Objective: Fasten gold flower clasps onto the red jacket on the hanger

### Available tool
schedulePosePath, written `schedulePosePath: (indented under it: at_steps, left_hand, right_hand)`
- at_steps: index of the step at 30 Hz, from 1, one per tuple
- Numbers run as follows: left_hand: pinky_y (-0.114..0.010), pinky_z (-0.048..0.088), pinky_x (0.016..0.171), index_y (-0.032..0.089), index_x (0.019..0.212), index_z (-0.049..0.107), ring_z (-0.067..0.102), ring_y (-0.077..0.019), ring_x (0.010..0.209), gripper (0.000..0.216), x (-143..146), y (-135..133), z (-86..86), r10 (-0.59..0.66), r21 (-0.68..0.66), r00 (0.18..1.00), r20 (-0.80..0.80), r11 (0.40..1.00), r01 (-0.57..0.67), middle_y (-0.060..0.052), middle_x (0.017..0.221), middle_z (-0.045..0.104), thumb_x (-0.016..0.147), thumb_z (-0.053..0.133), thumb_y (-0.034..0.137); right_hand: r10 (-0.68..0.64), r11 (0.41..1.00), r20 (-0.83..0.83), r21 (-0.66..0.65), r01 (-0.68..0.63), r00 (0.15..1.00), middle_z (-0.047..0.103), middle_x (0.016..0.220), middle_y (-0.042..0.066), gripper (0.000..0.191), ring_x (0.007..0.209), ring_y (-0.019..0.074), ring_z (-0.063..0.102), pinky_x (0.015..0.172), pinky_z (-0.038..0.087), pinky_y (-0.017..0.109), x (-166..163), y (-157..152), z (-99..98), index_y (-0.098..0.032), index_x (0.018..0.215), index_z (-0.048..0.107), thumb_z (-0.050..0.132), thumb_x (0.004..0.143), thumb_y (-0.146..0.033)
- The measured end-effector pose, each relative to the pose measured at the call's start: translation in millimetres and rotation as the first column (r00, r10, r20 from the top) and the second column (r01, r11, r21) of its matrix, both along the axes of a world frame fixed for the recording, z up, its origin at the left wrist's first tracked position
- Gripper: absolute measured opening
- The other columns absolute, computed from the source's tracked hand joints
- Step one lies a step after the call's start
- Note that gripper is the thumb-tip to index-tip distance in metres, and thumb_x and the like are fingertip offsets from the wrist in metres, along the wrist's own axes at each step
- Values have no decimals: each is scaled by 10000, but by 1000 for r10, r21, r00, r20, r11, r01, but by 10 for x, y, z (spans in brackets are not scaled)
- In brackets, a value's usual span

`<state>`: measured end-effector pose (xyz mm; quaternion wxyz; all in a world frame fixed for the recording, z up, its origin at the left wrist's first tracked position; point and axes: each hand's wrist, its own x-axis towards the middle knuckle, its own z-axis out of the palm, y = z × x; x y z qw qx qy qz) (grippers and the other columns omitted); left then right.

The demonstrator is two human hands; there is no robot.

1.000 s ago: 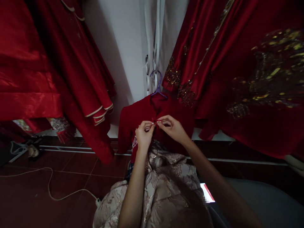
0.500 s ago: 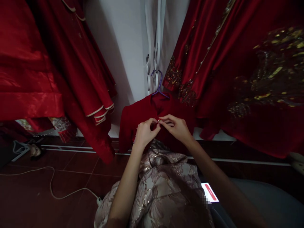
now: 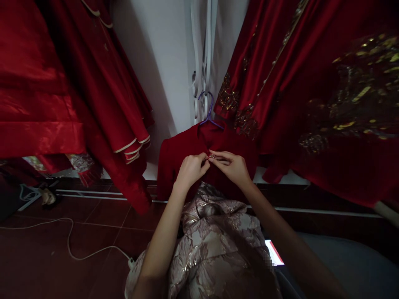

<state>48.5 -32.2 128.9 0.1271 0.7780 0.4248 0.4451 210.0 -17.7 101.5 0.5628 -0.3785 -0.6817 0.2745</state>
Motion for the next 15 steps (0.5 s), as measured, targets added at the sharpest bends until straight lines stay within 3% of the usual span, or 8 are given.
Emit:
schedulePosePath:
  at_steps: [5, 8, 10, 12, 15]
  left_hand:
    - [-236, 475, 691, 213, 711, 624, 635, -174, 710, 42, 32, 58, -6, 10, -7, 998, 62, 1000, -9, -40, 685, 656, 723, 617, 253]
    - [-240, 484, 692, 206, 792, 630, 628, -153, 742, 88, 112, 67, -174, -41, -52, 971, 235, 997, 55, -50, 803, 662, 761, 581, 271]
    - [-233, 488, 678, 190, 864, 627, 621, -136, 768, 154, 163, 55, -341, -47, -88, 910, 413, 992, 91, -63, 897, 650, 787, 550, 299]
    - [-216, 485, 640, 172, 912, 614, 613, -118, 749, 213, 184, 34, -513, -30, -152, 830, 557, 979, 137, -65, 909, 639, 794, 541, 334]
    - [-194, 464, 550, 145, 883, 600, 593, -95, 623, 271, 145, 12, -720, -62, -302, 794, 605, 905, 300, -47, 800, 637, 783, 548, 391]
  right_hand:
    - [0, 1000, 6, -13, 0, 1000, 619, 1033, 57, 389, 875, 162, 613, 796, 549, 348, -26, 97, -36, -202, 1069, 618, 628, 715, -363]
    - [-16, 1000, -39, -18, 15, 999, 594, 1035, 63, 440, 866, 149, 605, 732, 545, 303, -25, 85, -109, -213, 1115, 508, 619, 716, -361]
    - [-41, 999, -26, -20, 40, 999, 572, 1027, 67, 545, 786, 134, 605, 656, 533, 275, 12, 39, -219, -218, 1159, 410, 642, 686, -358]
    - [-92, 995, 120, -37, 97, 988, 570, 964, 56, 602, 680, 122, 581, 585, 501, 259, 80, -14, -374, -206, 1143, 392, 676, 632, -347]
    - [-178, 968, 461, -77, 238, 870, 572, 761, 16, 387, 611, 127, 543, 575, 447, 254, 214, -39, -613, -189, 983, 512, 643, 640, -311]
